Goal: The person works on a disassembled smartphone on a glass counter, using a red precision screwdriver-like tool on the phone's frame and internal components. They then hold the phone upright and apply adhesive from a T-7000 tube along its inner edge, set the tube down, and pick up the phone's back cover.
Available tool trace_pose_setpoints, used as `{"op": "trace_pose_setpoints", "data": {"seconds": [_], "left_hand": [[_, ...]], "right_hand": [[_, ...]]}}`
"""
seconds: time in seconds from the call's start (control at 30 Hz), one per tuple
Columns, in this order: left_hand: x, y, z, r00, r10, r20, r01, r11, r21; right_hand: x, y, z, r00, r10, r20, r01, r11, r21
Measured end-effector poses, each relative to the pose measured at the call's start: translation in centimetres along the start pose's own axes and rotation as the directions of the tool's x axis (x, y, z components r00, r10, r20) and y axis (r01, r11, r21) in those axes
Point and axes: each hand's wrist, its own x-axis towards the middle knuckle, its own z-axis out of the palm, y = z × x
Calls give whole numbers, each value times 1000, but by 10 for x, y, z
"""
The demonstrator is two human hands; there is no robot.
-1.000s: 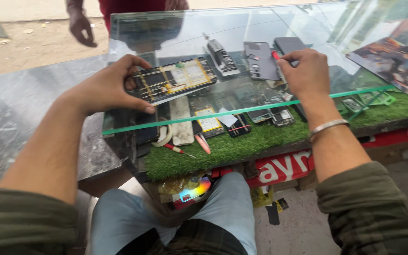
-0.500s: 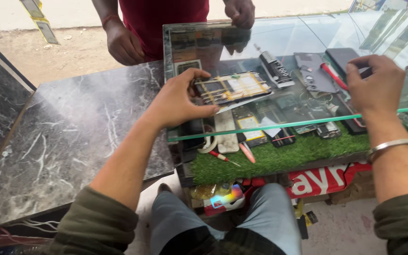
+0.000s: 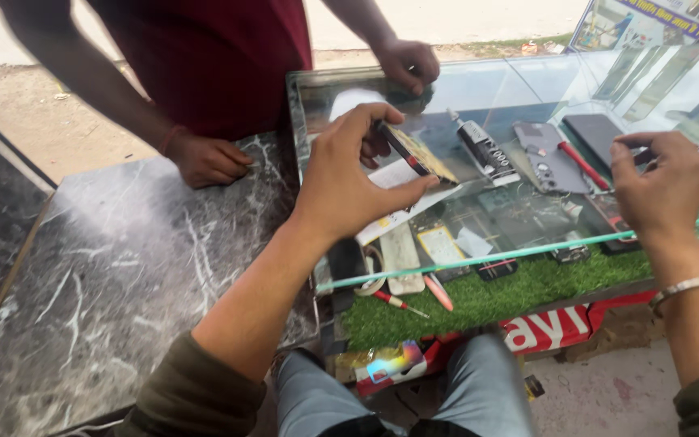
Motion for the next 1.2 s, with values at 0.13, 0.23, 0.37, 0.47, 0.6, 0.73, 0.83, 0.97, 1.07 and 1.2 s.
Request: {"op": "trace_pose_setpoints", "data": {"seconds": [0.13, 0.23, 0.37, 0.47, 0.6, 0.73, 0.83, 0.97, 1.07, 1.2], "left_hand": [[22, 8, 15, 993, 115, -38, -112, 991, 75], [36, 9, 21, 985, 170, -26, -166, 980, 111], [54, 5, 27, 993, 112, -42, -108, 990, 94], [67, -1, 28, 999, -31, -21, 32, 999, 32], [81, -12, 31, 963, -267, 29, 268, 962, -44], [89, -34, 36, 937, -348, 18, 342, 908, -240], [85, -54, 46, 928, -369, 43, 338, 790, -512], [73, -78, 63, 897, -442, -9, 338, 699, -630], [66, -89, 70, 897, -442, -4, 352, 718, -600], [57, -94, 74, 947, -321, -18, 258, 792, -553]], "right_hand": [[8, 0, -1, 1000, 24, -20, -23, 1000, 17], [18, -18, -7, 985, -161, -58, 157, 986, -63], [39, -69, -4, 987, -157, 38, 140, 950, 279], [50, -120, 8, 942, -309, 132, 197, 826, 527], [67, -168, 22, 902, -338, 270, 181, 861, 476], [77, -181, 31, 909, -263, 324, 83, 875, 478], [77, -181, 39, 914, -284, 292, 108, 860, 499], [74, -182, 49, 912, -297, 283, 97, 826, 556], [75, -180, 55, 915, -279, 292, 16, 748, 664], [71, -174, 65, 904, -180, 387, -159, 699, 697]]}}
